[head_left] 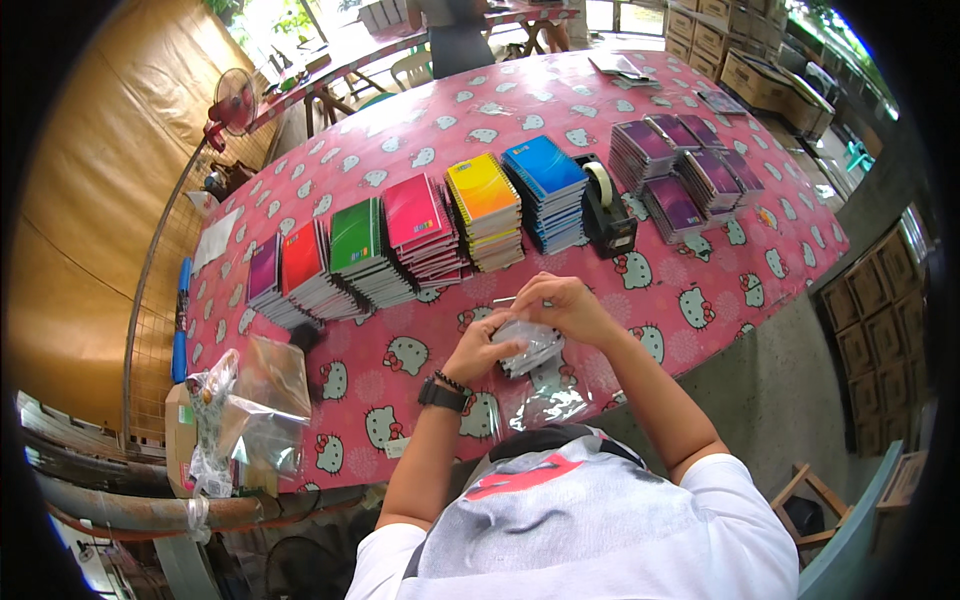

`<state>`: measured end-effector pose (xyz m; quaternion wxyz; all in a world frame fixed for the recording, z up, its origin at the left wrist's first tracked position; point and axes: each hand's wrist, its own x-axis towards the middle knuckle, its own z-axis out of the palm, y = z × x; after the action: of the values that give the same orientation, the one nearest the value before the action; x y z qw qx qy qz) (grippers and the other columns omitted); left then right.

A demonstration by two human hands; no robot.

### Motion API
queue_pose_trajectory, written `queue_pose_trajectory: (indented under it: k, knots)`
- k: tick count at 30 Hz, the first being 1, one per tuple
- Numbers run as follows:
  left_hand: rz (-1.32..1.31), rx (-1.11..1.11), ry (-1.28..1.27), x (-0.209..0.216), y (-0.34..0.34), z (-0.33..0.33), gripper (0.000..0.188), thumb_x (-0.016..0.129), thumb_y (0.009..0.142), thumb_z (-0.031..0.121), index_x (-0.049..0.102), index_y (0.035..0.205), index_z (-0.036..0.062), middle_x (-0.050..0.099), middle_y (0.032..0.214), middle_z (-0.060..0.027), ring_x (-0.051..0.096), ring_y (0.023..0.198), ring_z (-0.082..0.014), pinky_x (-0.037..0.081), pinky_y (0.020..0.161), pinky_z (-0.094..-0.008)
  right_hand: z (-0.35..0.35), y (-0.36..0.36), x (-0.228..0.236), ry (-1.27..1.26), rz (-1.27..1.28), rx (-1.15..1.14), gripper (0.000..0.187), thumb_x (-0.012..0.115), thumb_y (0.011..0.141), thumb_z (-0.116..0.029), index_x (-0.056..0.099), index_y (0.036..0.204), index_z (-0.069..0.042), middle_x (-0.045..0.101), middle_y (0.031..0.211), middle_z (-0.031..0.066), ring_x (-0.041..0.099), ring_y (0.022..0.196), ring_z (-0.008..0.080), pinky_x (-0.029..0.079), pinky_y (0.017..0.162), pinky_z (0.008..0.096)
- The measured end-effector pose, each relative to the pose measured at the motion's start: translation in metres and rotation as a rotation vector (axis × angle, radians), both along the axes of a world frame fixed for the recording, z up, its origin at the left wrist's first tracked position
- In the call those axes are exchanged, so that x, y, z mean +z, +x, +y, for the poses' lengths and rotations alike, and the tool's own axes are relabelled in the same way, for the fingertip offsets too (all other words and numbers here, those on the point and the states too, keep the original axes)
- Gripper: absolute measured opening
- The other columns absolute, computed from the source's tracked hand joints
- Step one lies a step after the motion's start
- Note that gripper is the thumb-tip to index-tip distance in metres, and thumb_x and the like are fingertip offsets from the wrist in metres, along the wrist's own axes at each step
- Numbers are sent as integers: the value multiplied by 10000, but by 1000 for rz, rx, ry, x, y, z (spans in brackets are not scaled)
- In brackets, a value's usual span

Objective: The person repeatedly picks up small spiral-bound notebooks from stacks on a pink Hello Kitty table, places them into clear plastic bags, and sets the packaged notebooks aside. The person handles notebooks of various colors one at a time throughout the clip.

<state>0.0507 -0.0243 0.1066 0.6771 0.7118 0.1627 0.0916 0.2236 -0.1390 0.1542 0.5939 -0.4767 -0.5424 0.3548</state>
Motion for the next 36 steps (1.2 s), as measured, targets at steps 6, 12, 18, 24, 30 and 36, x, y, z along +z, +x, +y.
queue_pose_trajectory:
  k: [6, 12, 18, 24, 30, 36]
  knots:
    - [-167, 216, 64, 1, 10, -6, 277, 679, 821, 100, 640, 1061, -34, 631, 1047, -60, 560, 939, -100, 460, 815, -245, -7, 10, 8, 16, -339, -251, 233, 736, 726, -154, 686, 934, -61, 666, 877, 75, 601, 833, 220, 469, 757, 318]
    - [-161, 336, 173, 3, 12, -10, 219, 714, 790, 98, 687, 974, -19, 675, 975, -97, 609, 885, -132, 468, 810, -252, 12, -18, 69, 227, -542, -200, 129, 720, 753, -194, 697, 793, -73, 644, 772, 46, 544, 764, 204, 442, 697, 319]
    - [-345, 380, 80, 6, 18, -12, 350, 681, 809, 43, 608, 1147, -6, 623, 1135, -78, 579, 984, -137, 453, 864, -256, -2, 23, 7, -132, -326, -151, 212, 714, 760, -100, 695, 968, -64, 665, 856, 29, 568, 843, 150, 452, 771, 292]
    - [-121, 154, -157, -1, 0, -2, 529, 687, 811, 124, 489, 1282, -15, 532, 1255, -108, 506, 1137, -182, 413, 951, -298, 5, 16, -33, -261, -110, 37, 359, 738, 733, -120, 672, 1083, -77, 642, 1088, 46, 555, 1025, 173, 424, 903, 304]
    - [-189, 167, 735, 33, -17, -16, 636, 749, 718, 293, 536, 1283, 93, 485, 1346, -96, 426, 1264, -267, 279, 1068, -409, -20, 13, -16, 100, -547, 50, 442, 747, 729, -273, 658, 1120, -85, 576, 1257, 75, 446, 1217, 253, 340, 1001, 395]
    - [-286, 461, 909, 1, -11, -45, 232, 696, 790, 182, 709, 1008, 106, 658, 1129, -32, 488, 1222, -246, 211, 1091, -443, -31, -17, -41, 186, -711, -303, 245, 701, 767, -226, 689, 985, -114, 609, 1205, 30, 461, 1201, 267, 346, 975, 409]
